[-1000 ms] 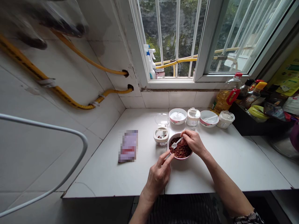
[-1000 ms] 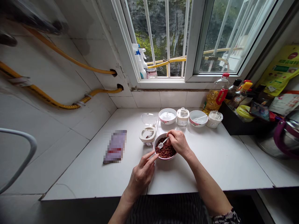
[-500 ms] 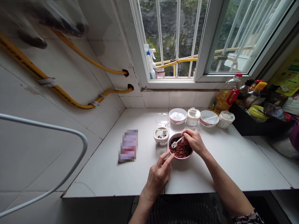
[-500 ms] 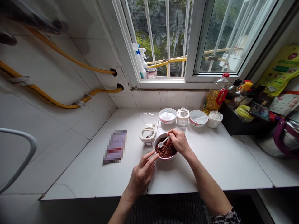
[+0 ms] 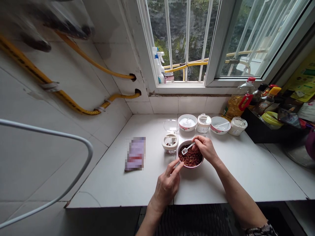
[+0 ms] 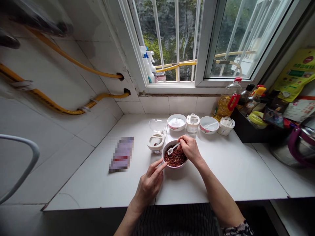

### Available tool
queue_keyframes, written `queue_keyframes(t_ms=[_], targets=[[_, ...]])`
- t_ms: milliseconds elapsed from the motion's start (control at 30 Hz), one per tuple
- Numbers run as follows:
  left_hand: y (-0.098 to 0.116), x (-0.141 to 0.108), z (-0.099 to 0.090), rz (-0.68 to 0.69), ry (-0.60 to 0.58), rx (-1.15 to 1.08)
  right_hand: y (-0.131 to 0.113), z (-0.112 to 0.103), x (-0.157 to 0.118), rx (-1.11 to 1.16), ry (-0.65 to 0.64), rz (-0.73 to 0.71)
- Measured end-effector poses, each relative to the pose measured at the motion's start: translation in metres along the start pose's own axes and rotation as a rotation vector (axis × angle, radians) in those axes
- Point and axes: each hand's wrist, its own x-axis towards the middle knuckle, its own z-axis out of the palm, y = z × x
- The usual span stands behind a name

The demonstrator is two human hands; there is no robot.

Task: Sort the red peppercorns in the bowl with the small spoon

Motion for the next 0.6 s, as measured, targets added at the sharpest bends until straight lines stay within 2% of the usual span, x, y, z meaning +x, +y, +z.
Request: queue_keyframes(t_ms=[167, 333, 500, 600], targets=[[0.000, 0.000, 0.000, 0.010, 0.006, 0.007, -0.007, 0.004, 0.003, 0.115, 0.089, -0.055], [0.000, -0.001, 0.001, 0.008, 0.011, 0.000, -0.020, 0.020, 0.000, 0.138, 0.160, -0.168], [-0.001, -0.001, 0.001, 0.009, 0.012, -0.008, -0.024, 0.033, -0.006, -0.174, 0.029, -0.428], [-0.001, -0.001, 0.001, 0.004, 0.005, -0.008, -0.024, 0.030, -0.007, -0.286, -0.006, -0.596]])
